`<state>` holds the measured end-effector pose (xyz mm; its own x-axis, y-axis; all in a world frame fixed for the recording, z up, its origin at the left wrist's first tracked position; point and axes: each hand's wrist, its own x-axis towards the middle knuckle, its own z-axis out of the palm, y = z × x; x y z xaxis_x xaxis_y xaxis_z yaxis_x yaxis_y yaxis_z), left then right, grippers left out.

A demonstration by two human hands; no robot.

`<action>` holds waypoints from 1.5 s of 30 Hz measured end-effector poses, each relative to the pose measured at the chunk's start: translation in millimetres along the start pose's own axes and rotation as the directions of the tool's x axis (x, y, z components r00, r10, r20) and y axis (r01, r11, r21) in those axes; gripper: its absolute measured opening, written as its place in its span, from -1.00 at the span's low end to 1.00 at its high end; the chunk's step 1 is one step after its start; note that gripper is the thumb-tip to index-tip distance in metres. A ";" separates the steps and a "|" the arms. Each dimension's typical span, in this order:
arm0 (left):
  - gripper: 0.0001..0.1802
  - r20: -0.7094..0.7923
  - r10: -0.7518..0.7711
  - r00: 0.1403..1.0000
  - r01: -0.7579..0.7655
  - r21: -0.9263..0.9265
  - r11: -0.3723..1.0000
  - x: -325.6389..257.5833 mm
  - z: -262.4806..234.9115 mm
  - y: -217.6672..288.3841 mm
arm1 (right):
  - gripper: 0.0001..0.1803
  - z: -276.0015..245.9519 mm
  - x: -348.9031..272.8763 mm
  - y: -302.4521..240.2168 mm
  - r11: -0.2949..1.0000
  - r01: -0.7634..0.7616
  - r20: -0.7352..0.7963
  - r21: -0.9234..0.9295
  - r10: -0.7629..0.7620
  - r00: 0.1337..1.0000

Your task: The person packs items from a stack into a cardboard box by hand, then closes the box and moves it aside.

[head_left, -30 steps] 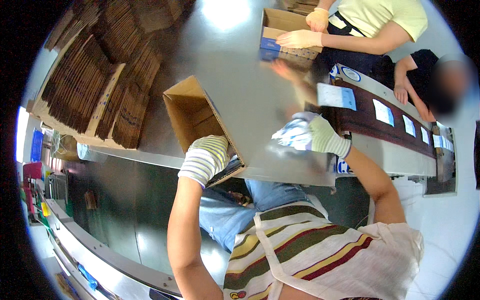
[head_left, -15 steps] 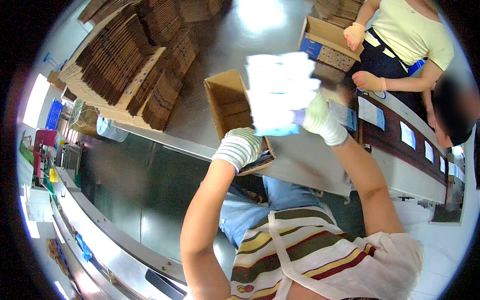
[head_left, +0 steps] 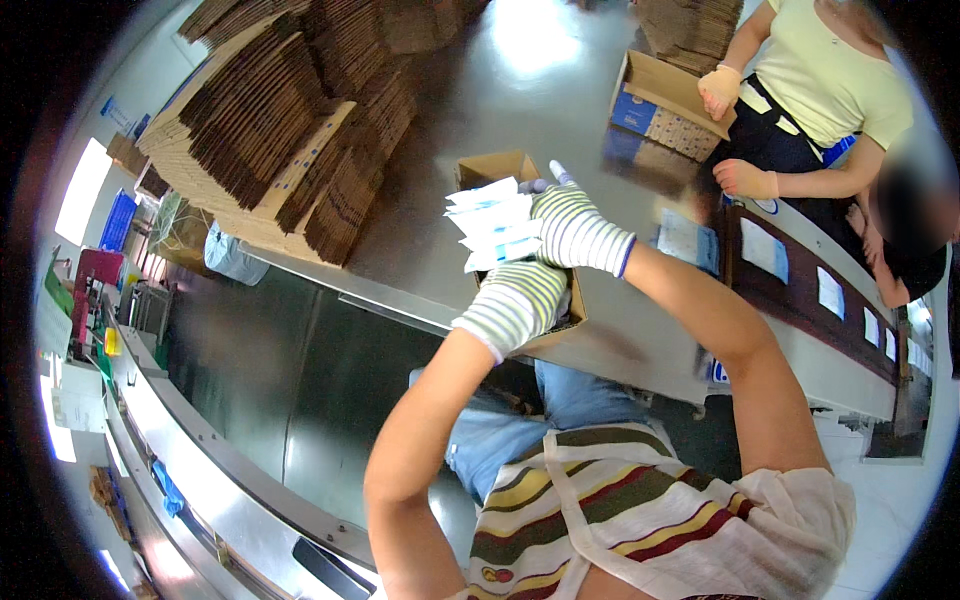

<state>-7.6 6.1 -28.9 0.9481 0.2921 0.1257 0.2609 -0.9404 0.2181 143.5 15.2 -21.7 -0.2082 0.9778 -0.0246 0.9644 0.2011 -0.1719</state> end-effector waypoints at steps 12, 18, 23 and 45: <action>-0.73 0.092 -0.344 0.935 0.335 0.094 0.937 53.0 -36.2 -71.7 | -0.09 -59.6 -78.8 -45.0 0.992 0.103 -0.279 0.078 -0.078 0.957; -0.62 0.243 -0.332 0.911 0.297 0.172 0.939 72.0 -16.9 -89.5 | -0.52 4.7 -100.8 -80.9 0.915 0.395 -0.175 -0.083 -0.404 0.898; -0.58 0.441 -0.288 0.850 0.264 0.115 0.957 57.1 16.7 -118.3 | -0.80 19.5 -96.1 -83.5 0.904 0.361 -0.335 -0.230 -0.422 0.843; -0.49 0.347 -0.322 0.881 0.290 0.143 0.946 22.2 -18.3 -24.5 | -0.68 -36.5 -136.8 219.8 0.904 -0.179 -0.075 0.388 0.225 0.972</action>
<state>3.7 38.8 -13.8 0.8141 0.5000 -0.2954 0.5478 -0.8300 0.1047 389.9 -72.2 -20.2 0.0267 0.9996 0.0111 0.8456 -0.0166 -0.5335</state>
